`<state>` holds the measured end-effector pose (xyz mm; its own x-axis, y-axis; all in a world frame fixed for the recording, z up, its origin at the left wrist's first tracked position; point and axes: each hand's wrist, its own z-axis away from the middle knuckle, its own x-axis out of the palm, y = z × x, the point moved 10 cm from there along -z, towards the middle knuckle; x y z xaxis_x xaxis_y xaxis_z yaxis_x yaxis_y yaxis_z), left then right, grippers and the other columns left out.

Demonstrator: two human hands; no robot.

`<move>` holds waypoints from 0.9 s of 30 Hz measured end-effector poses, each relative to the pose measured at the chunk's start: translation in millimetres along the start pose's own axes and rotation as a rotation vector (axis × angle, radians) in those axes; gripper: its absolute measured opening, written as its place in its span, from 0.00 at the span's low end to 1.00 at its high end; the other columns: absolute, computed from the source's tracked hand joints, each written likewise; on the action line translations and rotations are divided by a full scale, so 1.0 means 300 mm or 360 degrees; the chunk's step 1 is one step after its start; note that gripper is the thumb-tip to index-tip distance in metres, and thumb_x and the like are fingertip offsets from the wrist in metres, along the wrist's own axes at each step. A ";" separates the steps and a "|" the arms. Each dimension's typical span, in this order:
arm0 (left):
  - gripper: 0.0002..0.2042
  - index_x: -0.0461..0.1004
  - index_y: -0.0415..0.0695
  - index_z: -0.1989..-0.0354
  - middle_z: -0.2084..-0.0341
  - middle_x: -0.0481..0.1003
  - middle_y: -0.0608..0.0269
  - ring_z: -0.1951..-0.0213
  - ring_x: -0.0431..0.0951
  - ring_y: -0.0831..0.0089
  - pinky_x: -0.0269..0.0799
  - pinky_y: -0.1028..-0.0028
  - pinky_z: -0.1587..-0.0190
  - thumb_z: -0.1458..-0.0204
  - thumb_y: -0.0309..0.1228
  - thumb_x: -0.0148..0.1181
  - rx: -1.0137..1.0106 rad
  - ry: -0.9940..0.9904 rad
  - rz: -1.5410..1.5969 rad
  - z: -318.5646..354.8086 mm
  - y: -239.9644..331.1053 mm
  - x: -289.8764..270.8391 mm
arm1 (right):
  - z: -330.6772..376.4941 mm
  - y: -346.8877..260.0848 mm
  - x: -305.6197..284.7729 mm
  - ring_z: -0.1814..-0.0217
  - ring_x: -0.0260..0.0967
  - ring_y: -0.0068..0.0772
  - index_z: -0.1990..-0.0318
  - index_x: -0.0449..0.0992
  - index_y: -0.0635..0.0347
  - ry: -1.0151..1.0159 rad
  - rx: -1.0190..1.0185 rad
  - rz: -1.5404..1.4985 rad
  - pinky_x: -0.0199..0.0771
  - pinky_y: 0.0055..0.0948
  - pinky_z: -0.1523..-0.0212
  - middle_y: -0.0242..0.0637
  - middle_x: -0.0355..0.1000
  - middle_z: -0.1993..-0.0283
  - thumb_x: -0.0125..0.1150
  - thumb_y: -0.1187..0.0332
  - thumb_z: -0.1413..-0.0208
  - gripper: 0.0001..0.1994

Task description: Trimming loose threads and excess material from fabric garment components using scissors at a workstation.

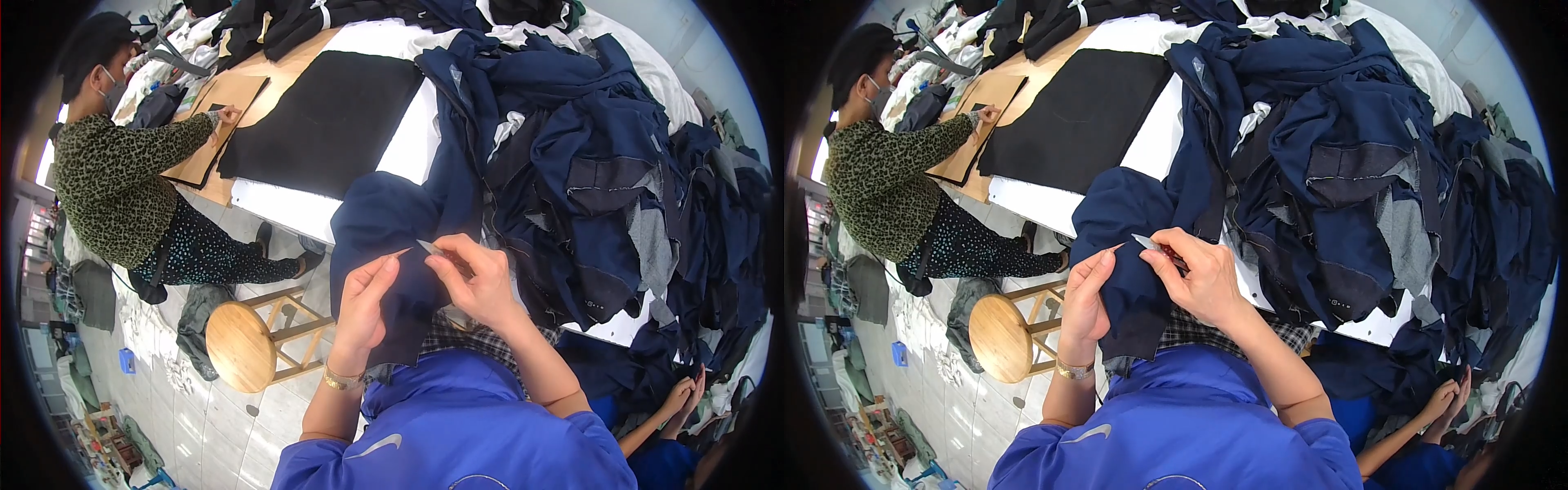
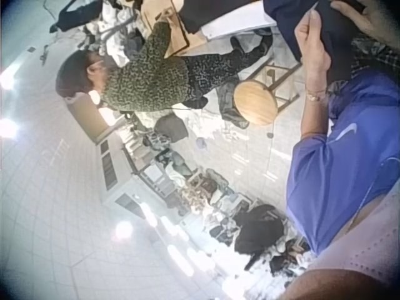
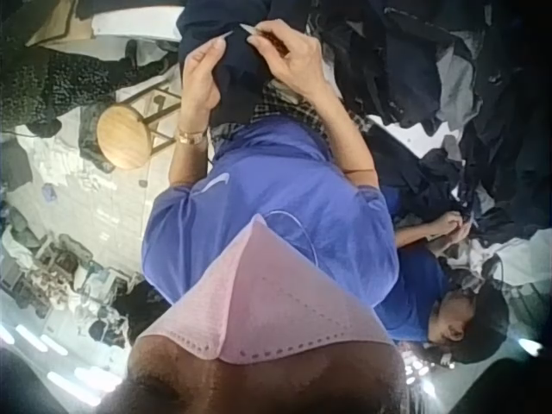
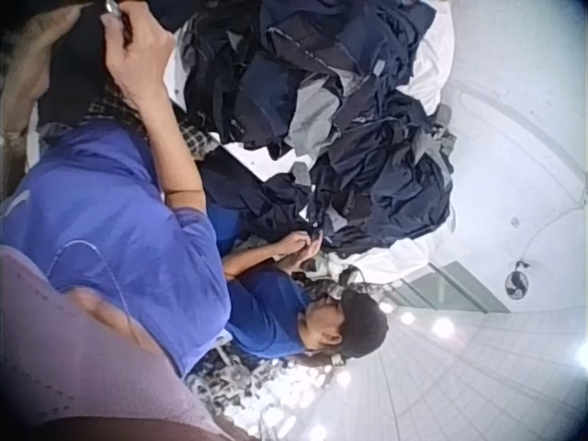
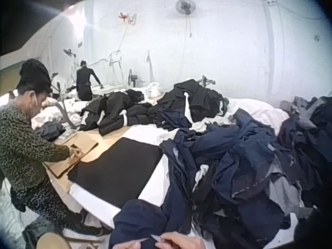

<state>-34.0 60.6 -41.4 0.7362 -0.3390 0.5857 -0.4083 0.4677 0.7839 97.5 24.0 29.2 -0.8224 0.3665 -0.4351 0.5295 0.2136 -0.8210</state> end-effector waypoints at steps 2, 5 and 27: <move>0.13 0.72 0.34 0.54 0.60 0.75 0.60 0.58 0.73 0.79 0.65 0.80 0.52 0.42 0.28 0.48 -0.0006 0.0028 0.0006 -0.002 -0.008 -0.006 | 0.002 0.006 -0.014 0.82 0.67 0.28 0.66 0.72 0.63 0.0075 0.0040 -0.0038 0.65 0.22 0.80 0.37 0.70 0.79 0.62 0.68 0.50 0.09; 0.13 0.72 0.35 0.54 0.60 0.75 0.60 0.58 0.73 0.79 0.65 0.80 0.53 0.42 0.29 0.48 -0.0012 0.0095 0.0016 -0.008 -0.016 -0.013 | 0.008 0.025 -0.021 0.84 0.64 0.23 0.64 0.70 0.63 0.0140 0.0082 -0.0130 0.63 0.22 0.81 0.35 0.68 0.80 0.62 0.67 0.50 0.11; 0.10 0.76 0.37 0.59 0.75 0.74 0.68 0.71 0.68 0.86 0.63 0.85 0.66 0.47 0.26 0.57 0.0439 0.0293 -0.0787 0.008 0.061 0.020 | 0.014 -0.100 0.006 0.81 0.69 0.26 0.65 0.72 0.63 0.0142 -0.0548 0.0420 0.65 0.23 0.82 0.33 0.69 0.79 0.61 0.78 0.65 0.14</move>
<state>-38.3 65.4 -23.0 0.9462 -0.3040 0.1112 -0.0999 0.0523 0.9936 79.2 14.5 51.4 -0.6366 0.5226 -0.5671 0.7697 0.3861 -0.5084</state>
